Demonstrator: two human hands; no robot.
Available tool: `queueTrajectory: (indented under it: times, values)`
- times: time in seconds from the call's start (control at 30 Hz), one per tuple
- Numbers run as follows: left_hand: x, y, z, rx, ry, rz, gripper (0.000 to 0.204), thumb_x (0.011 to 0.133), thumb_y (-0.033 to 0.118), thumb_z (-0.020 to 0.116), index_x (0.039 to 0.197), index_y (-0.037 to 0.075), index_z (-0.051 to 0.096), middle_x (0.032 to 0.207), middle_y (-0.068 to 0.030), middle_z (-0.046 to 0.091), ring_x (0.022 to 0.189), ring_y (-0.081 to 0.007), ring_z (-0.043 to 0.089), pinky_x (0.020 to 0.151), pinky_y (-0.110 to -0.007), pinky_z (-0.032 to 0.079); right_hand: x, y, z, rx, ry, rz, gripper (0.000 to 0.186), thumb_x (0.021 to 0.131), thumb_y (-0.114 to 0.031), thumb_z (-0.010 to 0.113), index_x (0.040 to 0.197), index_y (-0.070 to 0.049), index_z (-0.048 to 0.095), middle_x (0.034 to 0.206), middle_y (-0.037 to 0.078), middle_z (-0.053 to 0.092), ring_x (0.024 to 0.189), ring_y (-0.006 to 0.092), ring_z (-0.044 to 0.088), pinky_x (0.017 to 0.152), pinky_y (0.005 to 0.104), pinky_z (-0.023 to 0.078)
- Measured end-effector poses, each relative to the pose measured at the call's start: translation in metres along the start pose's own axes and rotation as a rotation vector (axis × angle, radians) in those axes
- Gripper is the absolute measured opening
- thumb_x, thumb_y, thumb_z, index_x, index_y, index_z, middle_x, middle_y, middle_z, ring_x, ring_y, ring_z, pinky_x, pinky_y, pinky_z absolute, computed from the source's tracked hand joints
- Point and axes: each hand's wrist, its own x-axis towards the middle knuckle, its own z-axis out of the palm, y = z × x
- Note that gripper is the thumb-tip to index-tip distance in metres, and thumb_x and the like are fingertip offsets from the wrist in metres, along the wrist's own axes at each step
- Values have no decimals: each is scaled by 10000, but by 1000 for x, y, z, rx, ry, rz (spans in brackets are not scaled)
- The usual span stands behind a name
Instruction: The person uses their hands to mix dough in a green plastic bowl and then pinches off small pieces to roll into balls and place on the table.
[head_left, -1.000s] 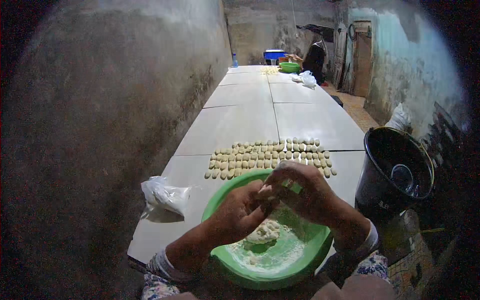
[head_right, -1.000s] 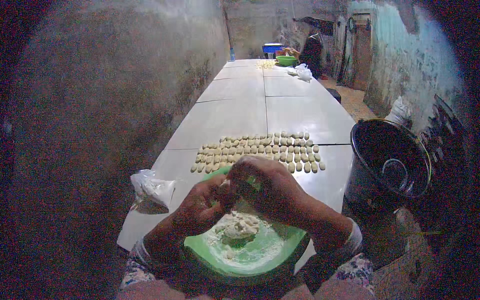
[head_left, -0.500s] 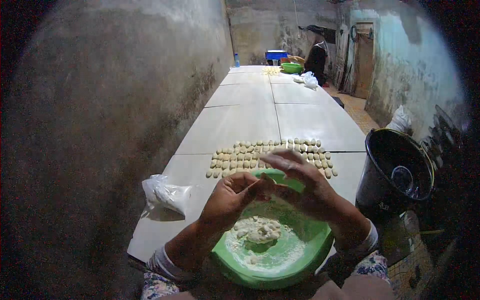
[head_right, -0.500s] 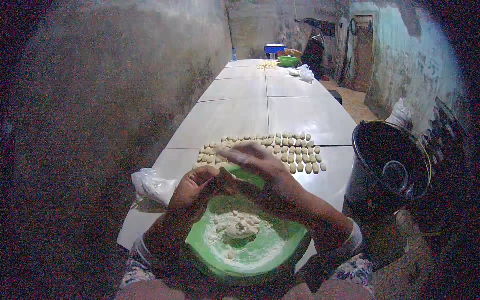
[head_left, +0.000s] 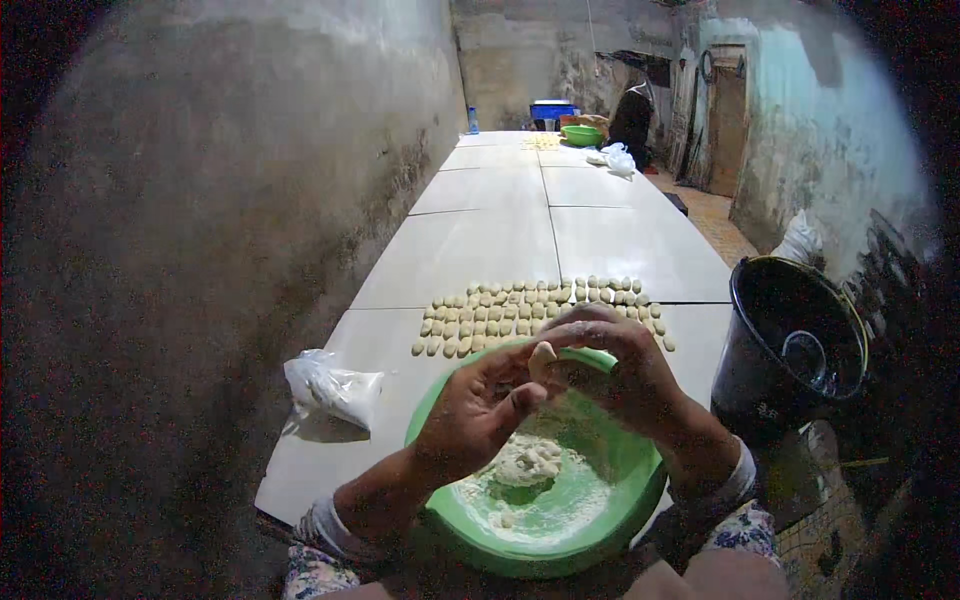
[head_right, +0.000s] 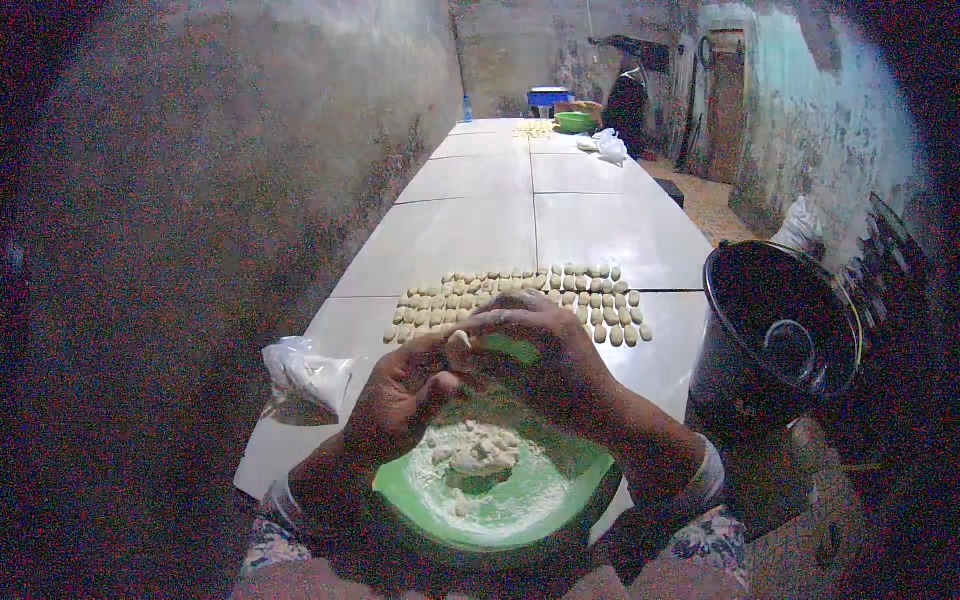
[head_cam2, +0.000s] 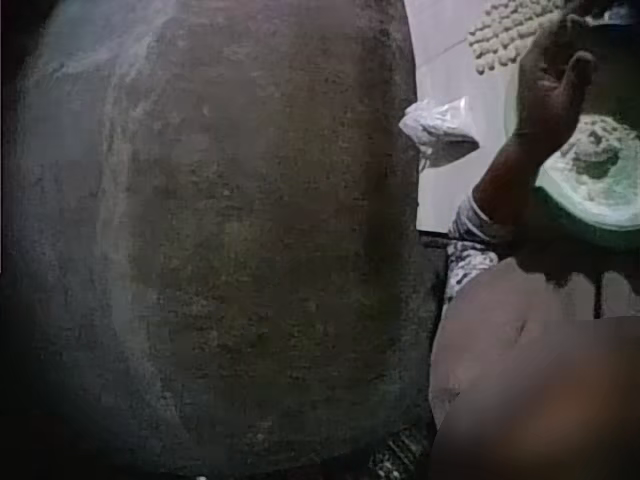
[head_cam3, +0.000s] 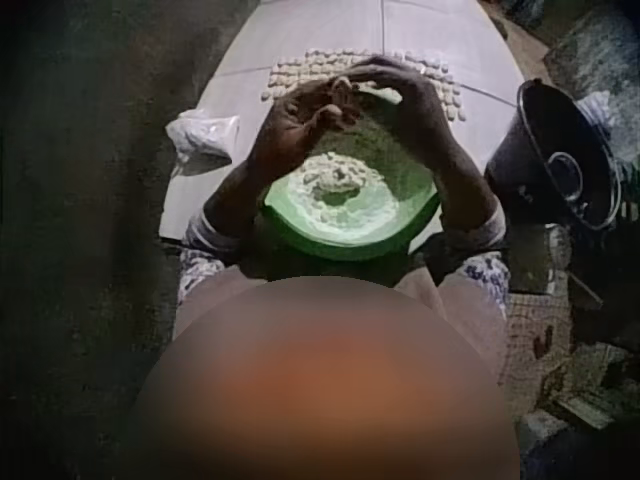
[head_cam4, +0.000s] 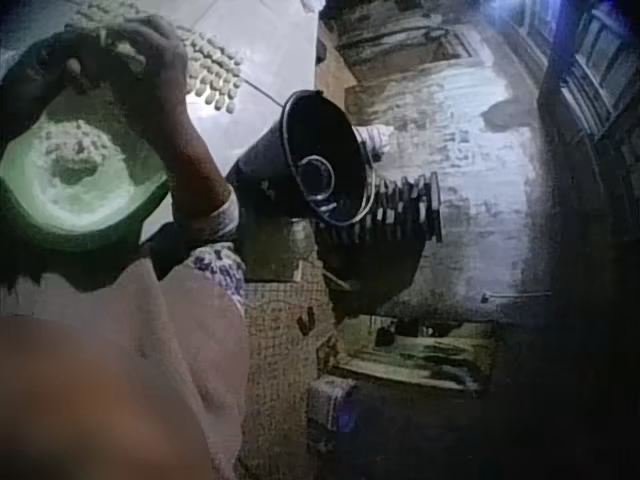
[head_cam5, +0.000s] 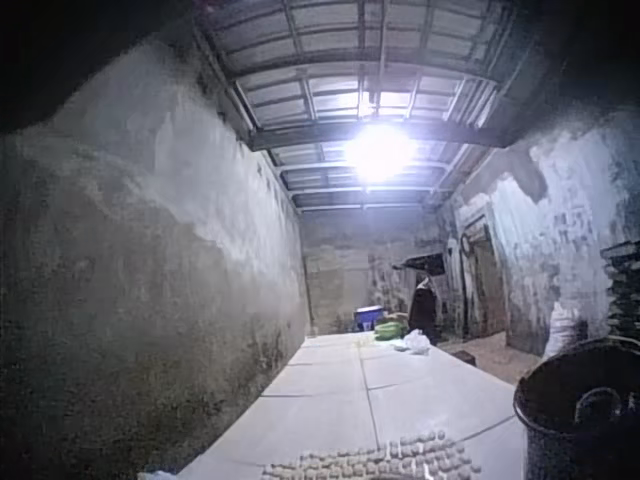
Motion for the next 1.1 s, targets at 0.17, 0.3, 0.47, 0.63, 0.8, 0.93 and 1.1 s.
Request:
queueTrajectory:
  times: [0.17, 0.3, 0.47, 0.63, 0.8, 0.93, 1.1]
  values:
    - [-2, -5, -8, 249, -74, -93, 337, 952, 283, 478, 1035, -29, 578, 897, -94, 631, 854, -140, 592, 777, -289, 472, -1, -3, -2, -33, -56, -18, 256, 778, -129, 663, 1029, -95, 627, 934, 114, 619, 901, 271, 594, 773, 363, 479]
    - [-4, -6, -4, 368, -94, -157, 362, 963, 306, 441, 962, -28, 579, 830, -126, 617, 802, -143, 582, 721, -297, 472, -3, -15, -10, -125, -159, 117, 225, 826, -203, 626, 991, -57, 579, 868, 112, 609, 814, 243, 593, 738, 333, 468]
    - [-2, 6, -2, 411, -251, -111, 410, 973, 350, 389, 1009, -26, 547, 875, -141, 601, 833, -156, 585, 739, -312, 474, -5, -4, 4, 392, -271, 349, 203, 929, -191, 515, 884, 7, 519, 769, 61, 549, 748, 124, 515, 673, 308, 433]
    - [1, -1, -10, 415, -307, -165, 386, 956, 344, 420, 1005, -20, 536, 858, -132, 579, 821, -159, 565, 740, -306, 457, 2, -3, -9, 196, -276, 263, 280, 957, -241, 437, 867, 13, 513, 755, 89, 535, 725, 100, 460, 651, 288, 415]
    - [-2, -10, -5, 441, -254, 46, 288, 934, 257, 442, 958, -18, 527, 814, -117, 553, 770, -170, 524, 713, -315, 439, -3, -6, -1, 59, -375, 195, 290, 944, -255, 471, 848, 16, 511, 666, 84, 509, 668, 98, 464, 620, 309, 426]
    - [-5, -9, -6, 373, -260, -82, 296, 930, 265, 449, 954, -20, 526, 811, -122, 552, 765, -171, 529, 707, -313, 439, -5, -5, 1, 297, -369, 308, 331, 949, -297, 467, 859, 18, 517, 703, 63, 528, 679, 96, 471, 629, 306, 427]
    - [-3, -6, -9, 432, -257, -254, 309, 933, 268, 431, 973, -28, 510, 799, -134, 552, 741, -188, 531, 688, -318, 436, -2, -5, -12, 278, -450, 431, 367, 931, -338, 439, 991, -1, 572, 903, 169, 622, 843, 245, 593, 801, 365, 454]
